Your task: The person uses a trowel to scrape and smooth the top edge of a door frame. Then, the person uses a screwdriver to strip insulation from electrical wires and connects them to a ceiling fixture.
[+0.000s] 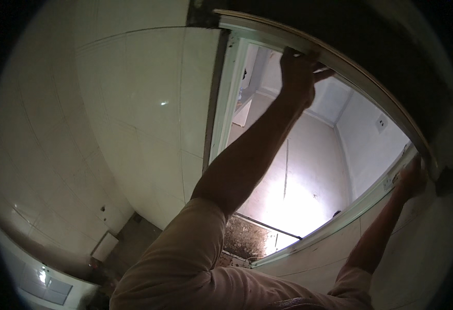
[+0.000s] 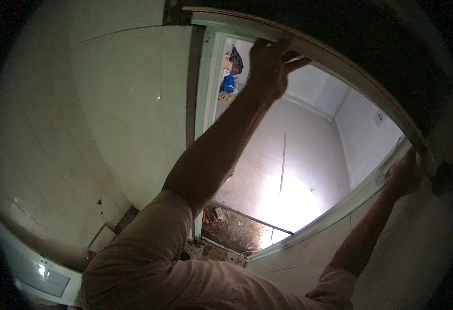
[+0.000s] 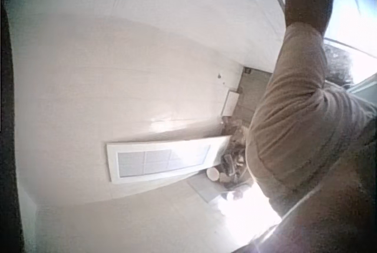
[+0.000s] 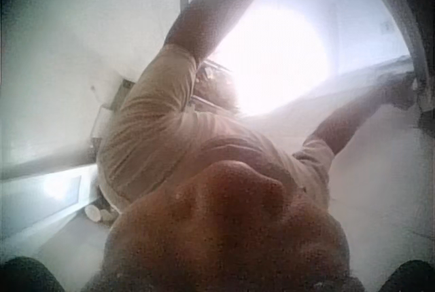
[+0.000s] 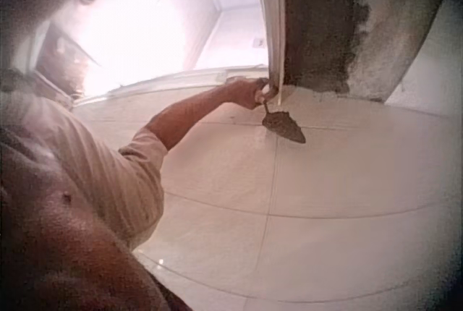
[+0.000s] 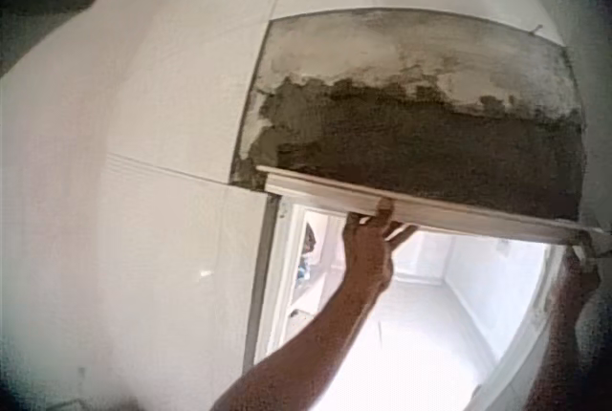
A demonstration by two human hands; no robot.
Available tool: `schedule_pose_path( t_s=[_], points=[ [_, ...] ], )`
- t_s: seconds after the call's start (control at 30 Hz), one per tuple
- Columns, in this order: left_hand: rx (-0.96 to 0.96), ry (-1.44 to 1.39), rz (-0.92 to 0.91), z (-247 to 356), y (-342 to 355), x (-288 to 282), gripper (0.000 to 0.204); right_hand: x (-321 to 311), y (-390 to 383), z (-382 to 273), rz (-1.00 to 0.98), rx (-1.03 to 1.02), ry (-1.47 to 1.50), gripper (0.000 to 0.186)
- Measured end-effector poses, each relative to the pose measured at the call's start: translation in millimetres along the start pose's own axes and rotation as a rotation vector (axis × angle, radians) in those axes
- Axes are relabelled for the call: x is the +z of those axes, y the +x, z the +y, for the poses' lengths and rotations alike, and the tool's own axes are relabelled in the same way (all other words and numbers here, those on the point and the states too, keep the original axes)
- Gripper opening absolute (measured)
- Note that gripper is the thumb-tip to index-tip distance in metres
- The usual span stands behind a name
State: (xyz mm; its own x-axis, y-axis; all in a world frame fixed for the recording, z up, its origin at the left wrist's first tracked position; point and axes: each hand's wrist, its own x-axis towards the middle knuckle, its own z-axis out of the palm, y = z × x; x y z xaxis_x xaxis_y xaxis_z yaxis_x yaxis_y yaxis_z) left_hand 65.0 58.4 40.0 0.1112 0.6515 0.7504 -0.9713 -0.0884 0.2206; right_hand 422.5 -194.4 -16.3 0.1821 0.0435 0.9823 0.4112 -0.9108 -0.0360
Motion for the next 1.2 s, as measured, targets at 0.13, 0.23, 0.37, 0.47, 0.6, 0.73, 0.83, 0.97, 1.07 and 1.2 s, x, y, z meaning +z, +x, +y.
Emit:
schedule_pose_path(
  t_s=[0.13, 0.23, 0.37, 0.47, 0.6, 0.73, 0.83, 0.97, 1.07, 1.2],
  points=[
    [0.017, -0.005, 0.002, -2, -3, -1, 0.049, 12, 3, 1, -0.002, 0.041, 0.114, 0.053],
    [0.006, -0.031, -0.005, -2, -5, -6, 0.050, -1, 12, -7, -0.156, 0.362, 0.371, 0.053],
    [-0.050, -0.023, 0.016, 7, -3, -15, 0.047, -23, 8, -25, -0.082, 0.040, 0.112, 0.048],
    [-0.055, -0.065, 0.025, -1, -5, -11, 0.049, -3, 8, 2, -0.058, -0.066, 0.028, 0.047],
    [-0.093, 0.049, 0.006, 7, 2, -18, 0.052, 16, 13, 8, -0.181, -0.005, 0.554, 0.054],
    [-0.044, 0.052, 0.043, 11, 9, -34, 0.034, 18, 20, 7, -0.181, -0.077, 0.614, 0.050],
    [-0.027, -0.072, 0.092, 27, 10, -43, 0.033, 49, 30, 39, -0.078, -0.048, 0.861, 0.050],
    [0.129, -0.096, 0.132, 47, 21, -62, 0.040, 56, 31, 32, -0.073, -0.047, 0.959, 0.052],
    [0.173, 0.098, 0.153, 54, 20, -56, 0.039, 61, 32, 42, -0.007, -0.021, 0.861, 0.054],
    [-0.049, 0.485, 0.177, 76, 9, -55, 0.028, 47, 32, 35, -0.036, 0.005, 0.558, 0.059]
  ],
)
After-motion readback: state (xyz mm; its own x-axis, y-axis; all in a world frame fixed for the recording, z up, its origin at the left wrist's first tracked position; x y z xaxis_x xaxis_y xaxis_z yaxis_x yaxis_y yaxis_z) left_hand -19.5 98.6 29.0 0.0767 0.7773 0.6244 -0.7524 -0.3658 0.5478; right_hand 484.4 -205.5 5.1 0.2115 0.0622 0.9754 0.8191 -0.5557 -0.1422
